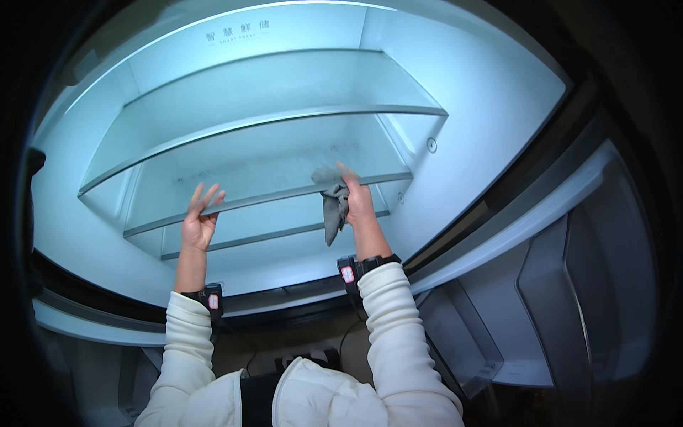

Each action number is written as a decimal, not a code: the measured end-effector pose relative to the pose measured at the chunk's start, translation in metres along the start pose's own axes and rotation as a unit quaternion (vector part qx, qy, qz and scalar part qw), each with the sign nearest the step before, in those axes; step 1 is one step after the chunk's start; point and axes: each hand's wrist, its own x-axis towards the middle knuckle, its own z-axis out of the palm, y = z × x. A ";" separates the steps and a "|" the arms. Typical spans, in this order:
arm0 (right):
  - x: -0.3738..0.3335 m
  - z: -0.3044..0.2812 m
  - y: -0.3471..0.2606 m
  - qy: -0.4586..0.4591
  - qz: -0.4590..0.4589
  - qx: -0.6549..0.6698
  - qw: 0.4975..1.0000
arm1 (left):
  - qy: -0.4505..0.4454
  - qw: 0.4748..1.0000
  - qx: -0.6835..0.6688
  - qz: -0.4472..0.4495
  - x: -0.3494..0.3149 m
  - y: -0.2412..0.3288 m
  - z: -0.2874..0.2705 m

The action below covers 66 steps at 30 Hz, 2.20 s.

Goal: The person removes glass shelves from an empty refrigerator, wipes the interior walls and shelves with a cloth, then reinstalls the shelves. The person also wipes the door frame and interior surfaces before closing the refrigerator.

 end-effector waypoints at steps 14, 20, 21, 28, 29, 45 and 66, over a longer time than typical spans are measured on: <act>0.003 -0.001 -0.009 -0.028 0.060 -0.033 0.997 | -0.003 1.000 0.020 0.021 -0.004 -0.004 0.001; -0.035 0.008 -0.034 0.151 0.175 -0.309 0.923 | -0.022 0.975 -0.050 -0.213 -0.054 0.009 0.041; -0.047 0.013 -0.041 0.094 0.147 -0.303 0.937 | 0.011 0.965 -0.026 -0.260 -0.063 0.015 0.050; -0.033 0.087 -0.126 -0.081 -0.040 -0.063 0.994 | -0.106 0.993 -0.034 0.033 0.002 0.104 0.102; -0.020 0.097 -0.136 -0.073 0.001 -0.062 0.995 | -0.092 0.994 -0.049 0.041 0.011 0.111 0.106; 0.027 0.097 -0.141 -0.184 -0.004 -0.013 0.983 | -0.102 0.992 -0.050 0.049 0.022 0.122 0.124; 0.015 0.107 -0.142 -0.120 -0.005 -0.038 0.992 | -0.099 0.993 -0.030 0.057 0.022 0.123 0.124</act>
